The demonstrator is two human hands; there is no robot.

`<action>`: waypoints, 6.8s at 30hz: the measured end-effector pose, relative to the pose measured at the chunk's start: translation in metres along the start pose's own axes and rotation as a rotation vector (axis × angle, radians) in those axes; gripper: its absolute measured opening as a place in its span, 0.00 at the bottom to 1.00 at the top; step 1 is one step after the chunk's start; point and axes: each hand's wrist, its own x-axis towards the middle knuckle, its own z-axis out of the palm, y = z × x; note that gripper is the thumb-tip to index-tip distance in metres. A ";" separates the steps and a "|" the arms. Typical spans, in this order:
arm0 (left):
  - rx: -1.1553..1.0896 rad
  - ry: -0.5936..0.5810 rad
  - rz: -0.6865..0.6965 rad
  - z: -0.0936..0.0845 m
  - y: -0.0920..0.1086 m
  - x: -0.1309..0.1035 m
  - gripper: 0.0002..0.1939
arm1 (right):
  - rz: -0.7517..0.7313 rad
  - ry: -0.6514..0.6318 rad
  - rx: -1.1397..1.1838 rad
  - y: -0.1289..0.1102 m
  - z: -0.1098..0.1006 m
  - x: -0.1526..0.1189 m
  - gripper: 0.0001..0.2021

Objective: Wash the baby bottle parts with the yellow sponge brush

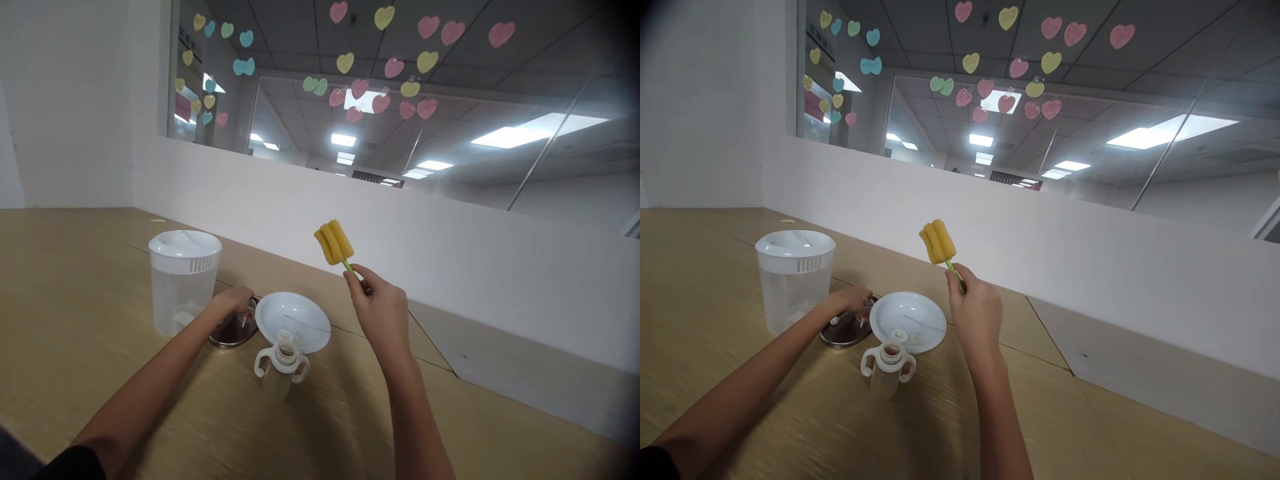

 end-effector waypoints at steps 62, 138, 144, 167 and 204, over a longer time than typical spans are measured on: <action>-0.892 0.828 0.516 -0.079 0.069 -0.072 0.14 | 0.060 -0.377 0.367 0.003 0.004 0.003 0.20; -1.766 0.445 0.464 -0.055 0.098 -0.055 0.16 | 0.025 -0.382 0.333 -0.008 -0.008 -0.002 0.19; -2.224 0.340 0.422 -0.065 0.112 -0.073 0.06 | -0.029 -0.397 0.505 -0.018 0.007 -0.007 0.20; -0.935 1.162 0.438 -0.075 0.088 -0.084 0.19 | -0.057 -0.255 0.317 -0.015 -0.005 -0.006 0.18; -0.162 -0.069 -0.079 -0.065 0.003 -0.059 0.12 | -0.126 -0.230 0.090 -0.004 -0.011 -0.003 0.18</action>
